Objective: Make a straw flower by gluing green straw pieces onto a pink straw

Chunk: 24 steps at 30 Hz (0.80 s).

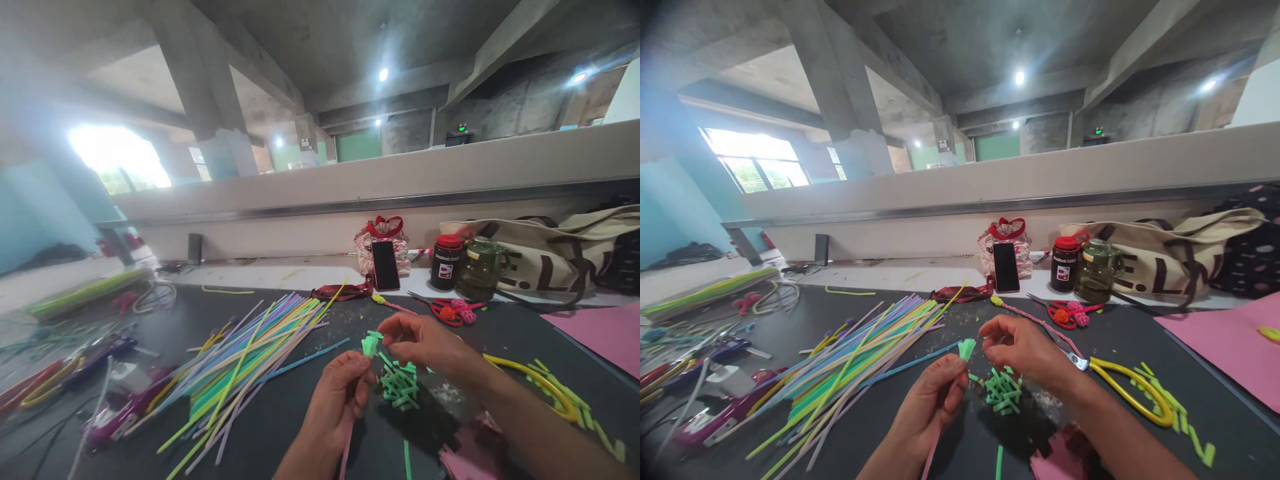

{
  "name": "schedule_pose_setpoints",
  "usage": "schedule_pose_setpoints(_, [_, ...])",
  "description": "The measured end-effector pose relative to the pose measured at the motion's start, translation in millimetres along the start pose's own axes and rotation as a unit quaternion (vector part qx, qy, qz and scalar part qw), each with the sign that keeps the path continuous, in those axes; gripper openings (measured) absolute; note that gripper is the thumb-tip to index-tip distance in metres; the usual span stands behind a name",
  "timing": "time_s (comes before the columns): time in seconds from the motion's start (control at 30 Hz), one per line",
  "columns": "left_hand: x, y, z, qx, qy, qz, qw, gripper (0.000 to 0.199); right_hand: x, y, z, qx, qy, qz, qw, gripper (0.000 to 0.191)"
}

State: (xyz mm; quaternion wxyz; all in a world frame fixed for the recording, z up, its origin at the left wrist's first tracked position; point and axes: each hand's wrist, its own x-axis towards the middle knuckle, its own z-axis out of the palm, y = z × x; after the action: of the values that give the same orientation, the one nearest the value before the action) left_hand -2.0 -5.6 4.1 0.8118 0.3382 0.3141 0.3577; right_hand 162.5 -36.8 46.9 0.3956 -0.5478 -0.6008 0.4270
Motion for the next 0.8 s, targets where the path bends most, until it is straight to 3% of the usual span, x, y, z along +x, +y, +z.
schedule_pose_setpoints(0.17, [-5,0,3.5,0.058,-0.037,-0.023,0.997,0.016,-5,-1,-1,0.031,-0.103,-0.037,0.994,0.048])
schedule_pose_setpoints(0.37, [-5,-1,0.3,0.08,-0.125,-0.115,0.982,0.013,-12,-7,3,-0.049,-0.181,-0.078,0.979,0.038])
schedule_pose_setpoints(0.53, [-4,-1,0.1,0.057,-0.158,-0.154,0.974,0.013,-15,-9,9,-0.075,-0.173,-0.097,0.977,0.021])
schedule_pose_setpoints(0.8, [-4,-1,-0.3,0.04,-0.177,-0.164,0.97,0.01,-18,-16,11,-0.249,-0.108,-0.133,0.953,0.017])
